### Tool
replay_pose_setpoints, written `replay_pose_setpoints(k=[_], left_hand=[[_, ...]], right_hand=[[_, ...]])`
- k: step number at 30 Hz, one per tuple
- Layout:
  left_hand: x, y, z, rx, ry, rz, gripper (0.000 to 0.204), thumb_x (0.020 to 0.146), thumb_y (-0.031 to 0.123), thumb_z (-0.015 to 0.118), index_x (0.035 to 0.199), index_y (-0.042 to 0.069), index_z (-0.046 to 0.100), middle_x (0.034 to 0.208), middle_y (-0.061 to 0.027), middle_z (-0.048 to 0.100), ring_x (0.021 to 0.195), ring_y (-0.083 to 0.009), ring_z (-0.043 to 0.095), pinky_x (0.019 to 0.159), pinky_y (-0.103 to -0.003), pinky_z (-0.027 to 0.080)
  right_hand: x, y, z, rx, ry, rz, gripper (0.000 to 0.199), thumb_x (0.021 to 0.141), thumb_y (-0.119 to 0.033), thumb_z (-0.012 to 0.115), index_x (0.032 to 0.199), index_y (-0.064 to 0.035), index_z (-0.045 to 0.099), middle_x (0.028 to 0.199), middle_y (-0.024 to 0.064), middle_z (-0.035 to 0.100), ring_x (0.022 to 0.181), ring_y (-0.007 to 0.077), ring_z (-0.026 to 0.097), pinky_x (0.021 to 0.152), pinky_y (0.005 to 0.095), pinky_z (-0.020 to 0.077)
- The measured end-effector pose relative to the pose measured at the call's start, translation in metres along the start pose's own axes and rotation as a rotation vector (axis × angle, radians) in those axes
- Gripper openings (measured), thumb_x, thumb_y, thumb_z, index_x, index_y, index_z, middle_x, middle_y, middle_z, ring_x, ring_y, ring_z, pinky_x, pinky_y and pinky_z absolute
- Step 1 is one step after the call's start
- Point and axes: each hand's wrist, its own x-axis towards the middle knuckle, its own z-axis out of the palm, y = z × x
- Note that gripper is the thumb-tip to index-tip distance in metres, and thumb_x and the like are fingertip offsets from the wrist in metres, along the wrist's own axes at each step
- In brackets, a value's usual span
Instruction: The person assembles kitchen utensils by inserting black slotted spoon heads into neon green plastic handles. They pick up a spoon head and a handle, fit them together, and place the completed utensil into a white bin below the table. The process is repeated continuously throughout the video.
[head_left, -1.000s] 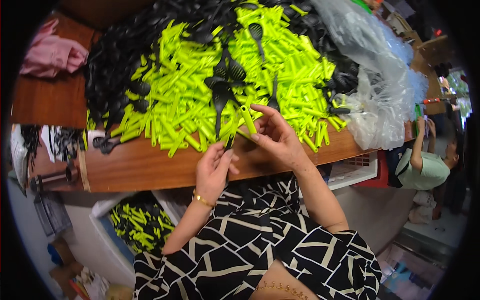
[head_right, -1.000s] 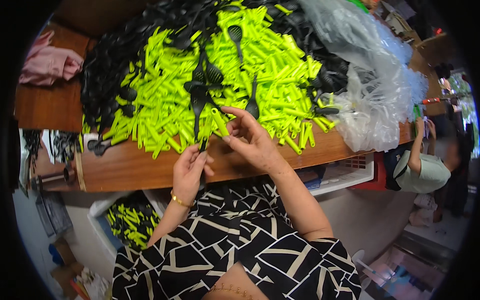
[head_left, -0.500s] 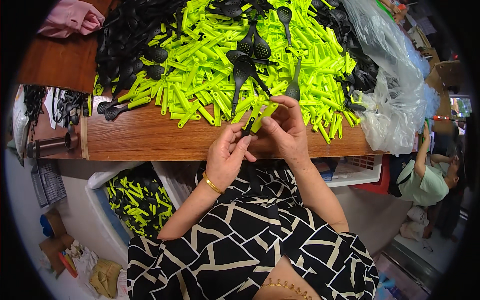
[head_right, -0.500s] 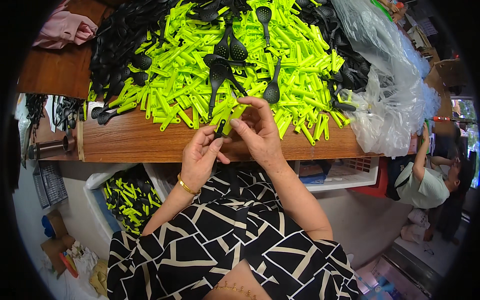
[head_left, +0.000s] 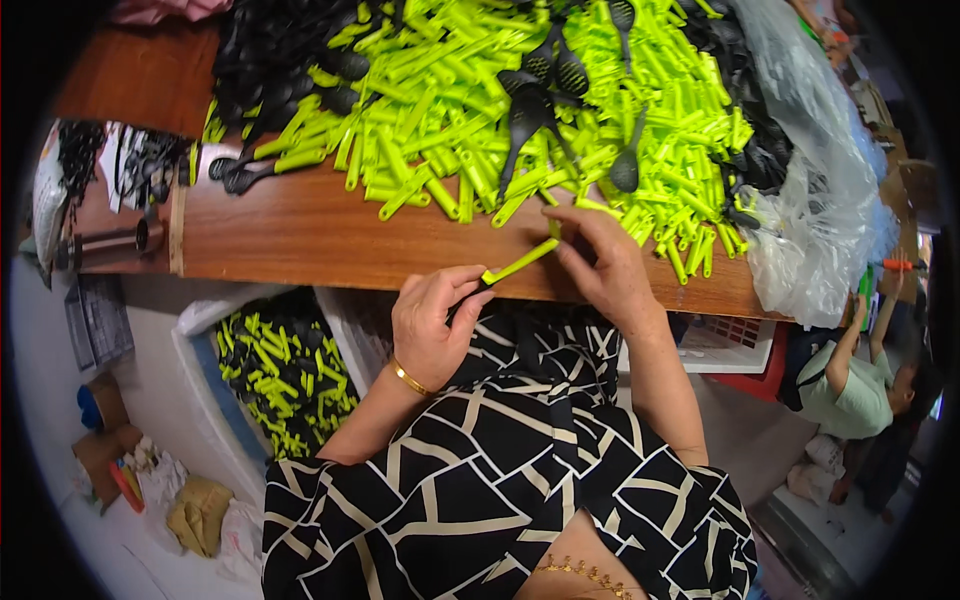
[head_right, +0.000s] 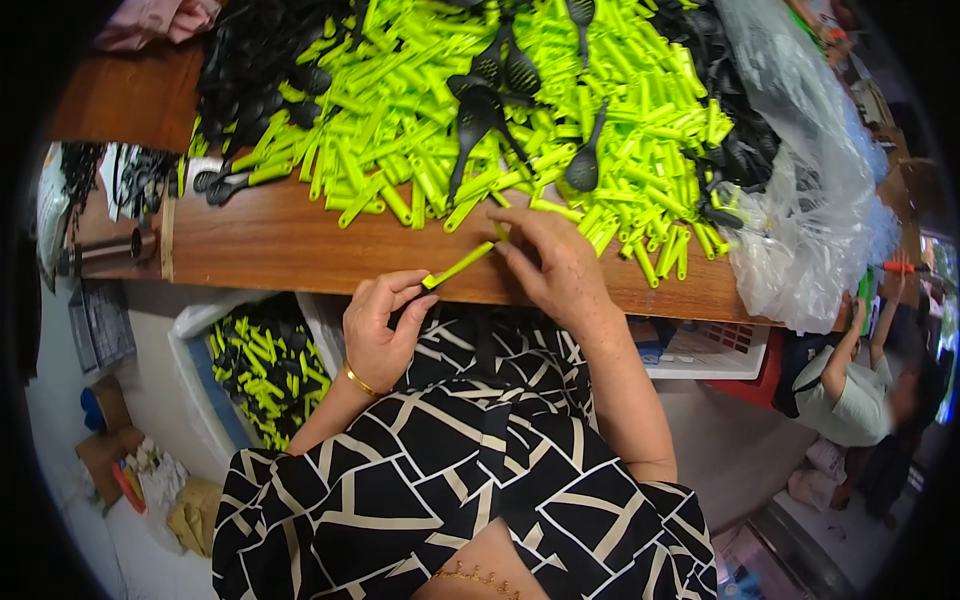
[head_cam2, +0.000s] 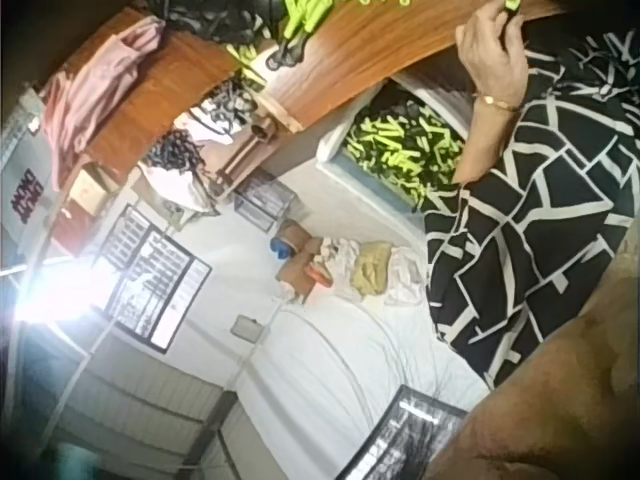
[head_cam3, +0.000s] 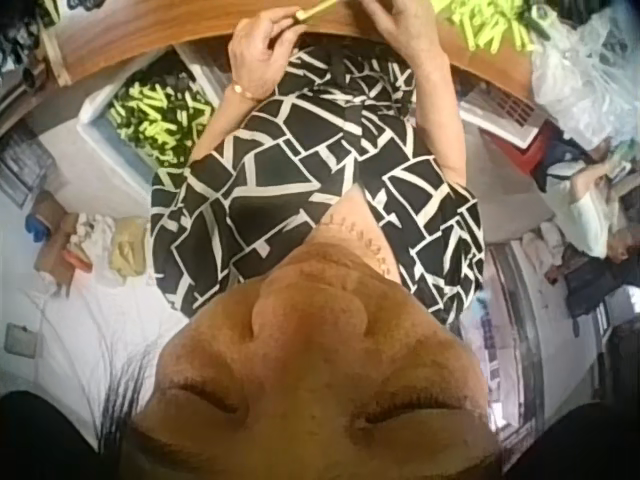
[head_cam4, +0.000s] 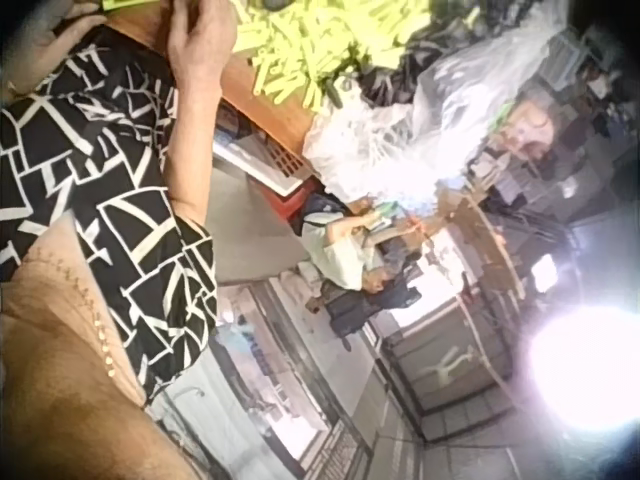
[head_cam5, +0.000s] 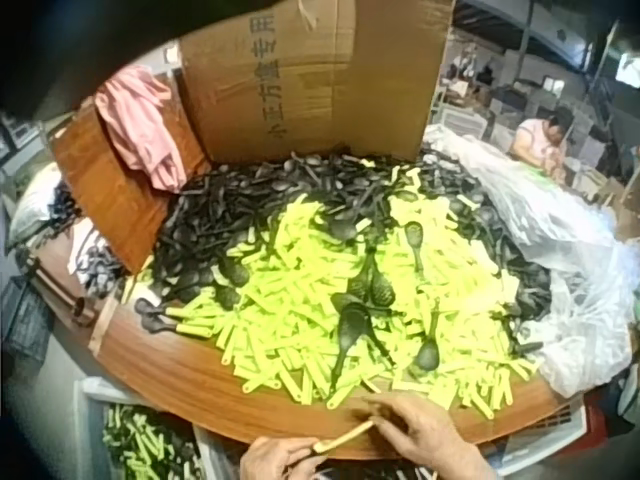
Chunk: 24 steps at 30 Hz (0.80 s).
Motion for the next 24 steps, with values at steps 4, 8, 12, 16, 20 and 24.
replay_pose_setpoints(k=[4, 8, 12, 16, 20, 24], left_hand=[[-0.006, 0.0, -0.011, 0.083, 0.077, 0.043, 0.026, 0.086, 0.009, 0.081, 0.111, 0.003, 0.074, 0.094, -0.0092, 0.076, 0.081, -0.0292, 0.067, 0.078, -0.038, 0.048], [-0.011, -0.004, -0.012, 0.046, 0.086, 0.065, 0.035, 0.087, 0.007, 0.08, 0.12, 0.006, 0.072, 0.093, -0.0079, 0.076, 0.08, -0.0243, 0.069, 0.076, -0.037, 0.048], [-0.023, -0.013, 0.002, -0.463, 0.055, -0.194, 0.029, 0.096, 0.006, 0.074, 0.124, 0.001, 0.068, 0.104, -0.0106, 0.077, 0.084, -0.0154, 0.069, 0.08, -0.029, 0.053], [-0.03, -0.017, 0.001, -0.915, -0.037, -0.473, 0.026, 0.103, 0.007, 0.067, 0.127, -0.002, 0.063, 0.111, -0.0131, 0.077, 0.089, -0.0095, 0.067, 0.081, -0.024, 0.054], [-0.056, -0.029, -0.002, -0.999, -0.05, -0.663, 0.024, 0.105, 0.01, 0.066, 0.125, -0.002, 0.064, 0.108, -0.0134, 0.077, 0.085, -0.0094, 0.066, 0.079, -0.024, 0.054], [-0.058, -0.042, 0.0, -1.056, 0.002, -0.791, 0.025, 0.106, 0.017, 0.065, 0.119, -0.004, 0.068, 0.098, -0.0095, 0.076, 0.075, -0.0076, 0.061, 0.074, -0.022, 0.05]], right_hand=[[0.002, -0.007, 0.014, 0.122, -0.019, 0.084, 0.038, 0.091, 0.001, 0.074, 0.128, -0.006, 0.069, 0.096, 0.0048, 0.065, 0.085, 0.0134, 0.06, 0.077, 0.0296, 0.0504], [-0.007, -0.012, 0.027, 0.396, 0.046, 0.161, 0.033, 0.094, -0.003, 0.075, 0.126, -0.0055, 0.067, 0.09, 0.0031, 0.064, 0.082, 0.0106, 0.062, 0.073, 0.0279, 0.0495], [-0.019, -0.01, 0.035, 0.849, 0.103, 0.26, 0.039, 0.098, -0.001, 0.072, 0.132, -0.0067, 0.056, 0.107, -0.0014, 0.059, 0.093, 0.0071, 0.058, 0.084, 0.0239, 0.048], [-0.021, -0.022, 0.036, 0.956, 0.162, 0.323, 0.036, 0.098, -0.001, 0.071, 0.13, -0.0053, 0.056, 0.105, -0.001, 0.059, 0.093, 0.0068, 0.057, 0.084, 0.0234, 0.047], [-0.023, -0.026, 0.04, 0.786, -0.048, 0.316, 0.027, 0.101, -0.005, 0.067, 0.127, -0.004, 0.058, 0.104, 0.0006, 0.059, 0.092, 0.0081, 0.059, 0.082, 0.024, 0.0478], [-0.009, -0.033, 0.058, 0.54, -0.17, 0.179, 0.022, 0.105, -0.007, 0.06, 0.126, -0.0017, 0.058, 0.101, 0.0103, 0.063, 0.091, 0.0203, 0.07, 0.078, 0.034, 0.0547]])
